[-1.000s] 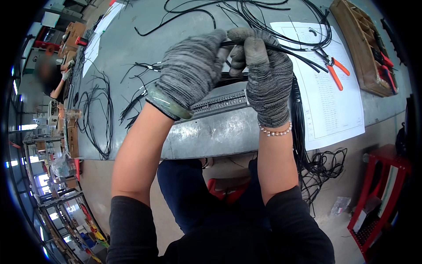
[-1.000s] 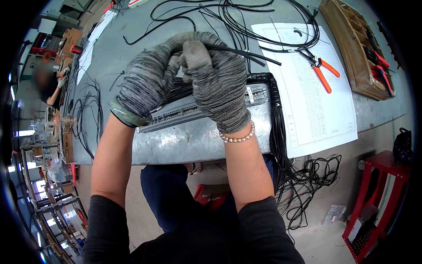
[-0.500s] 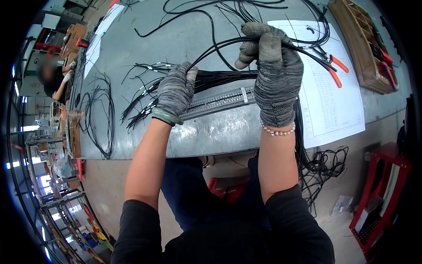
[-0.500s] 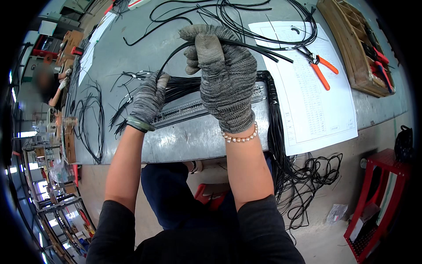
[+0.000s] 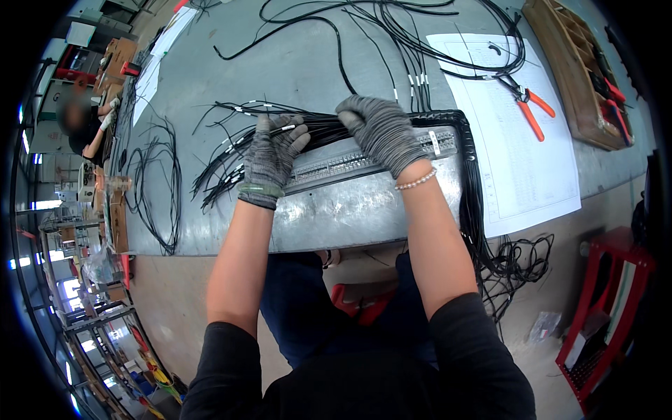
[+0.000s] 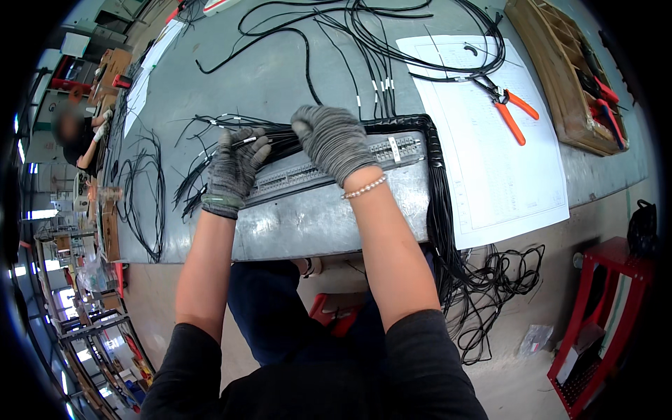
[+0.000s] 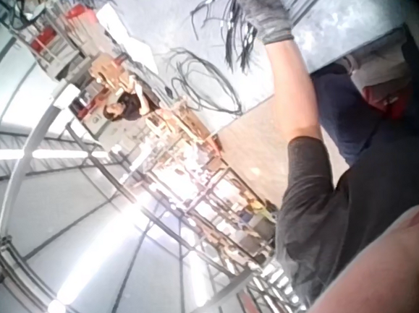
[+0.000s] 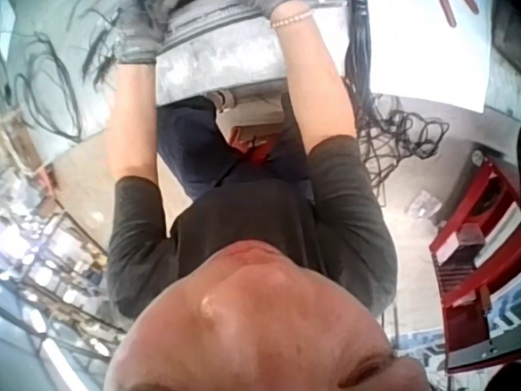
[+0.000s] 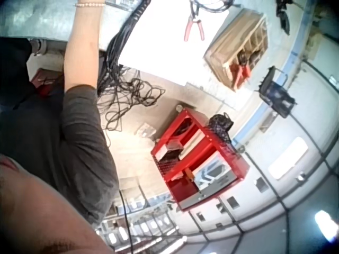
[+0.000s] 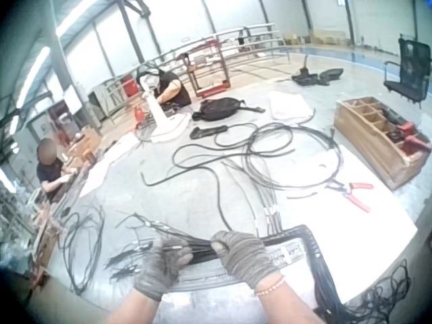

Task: The person organizes a bundle of black wires on a metal workbench. They gather the wires, align them, and use a red-handled wire stripper to trim or adjust the ends. The person then arranges the wires into a terminal block, ensuring they are neatly aligned and secured.

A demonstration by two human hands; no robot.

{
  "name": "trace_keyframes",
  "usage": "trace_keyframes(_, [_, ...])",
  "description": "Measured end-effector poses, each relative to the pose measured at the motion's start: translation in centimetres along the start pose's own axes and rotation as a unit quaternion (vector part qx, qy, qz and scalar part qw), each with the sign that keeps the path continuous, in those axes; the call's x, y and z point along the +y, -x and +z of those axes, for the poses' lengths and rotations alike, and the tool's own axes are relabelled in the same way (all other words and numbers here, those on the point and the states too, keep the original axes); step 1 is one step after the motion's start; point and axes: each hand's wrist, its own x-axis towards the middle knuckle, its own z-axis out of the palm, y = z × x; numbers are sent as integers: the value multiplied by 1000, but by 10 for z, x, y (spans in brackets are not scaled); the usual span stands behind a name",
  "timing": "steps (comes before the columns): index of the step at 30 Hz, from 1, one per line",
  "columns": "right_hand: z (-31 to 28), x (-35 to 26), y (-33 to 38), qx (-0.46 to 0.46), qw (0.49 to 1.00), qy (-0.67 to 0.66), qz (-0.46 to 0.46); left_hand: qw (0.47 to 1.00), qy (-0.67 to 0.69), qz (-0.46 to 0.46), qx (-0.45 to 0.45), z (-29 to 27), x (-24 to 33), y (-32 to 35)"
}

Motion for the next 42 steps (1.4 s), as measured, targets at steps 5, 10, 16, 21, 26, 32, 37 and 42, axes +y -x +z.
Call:
trace_keyframes(5, [38, -8, -2, 24, 993, 4, -119, 989, -67, 13, -133, -23, 6, 3])
trace_keyframes(10, [59, -28, 0, 30, 981, -45, -189, 979, -154, 110, -78, 2, 3, 13])
trace_keyframes(16, [69, -39, -2, 76, 971, 58, -221, 951, -249, 178, -53, 18, 5, 26])
trace_keyframes(21, [63, -31, -2, 33, 978, 125, -165, 935, -306, 158, -83, 26, 8, 31])
trace_keyframes(26, [58, -29, -4, 26, 986, 100, -129, 918, -336, 163, -137, 7, 16, 25])
trace_keyframes(32, [47, -21, -9, 103, 989, -57, -87, 765, -583, 201, -184, -13, 53, 32])
trace_keyframes(37, [33, 0, -16, 137, 977, -160, -31, 610, -712, 310, -156, 6, 48, -13])
trace_keyframes(42, [8, 15, -8, 120, 922, -357, 86, 541, -772, 224, -246, 49, 18, -49])
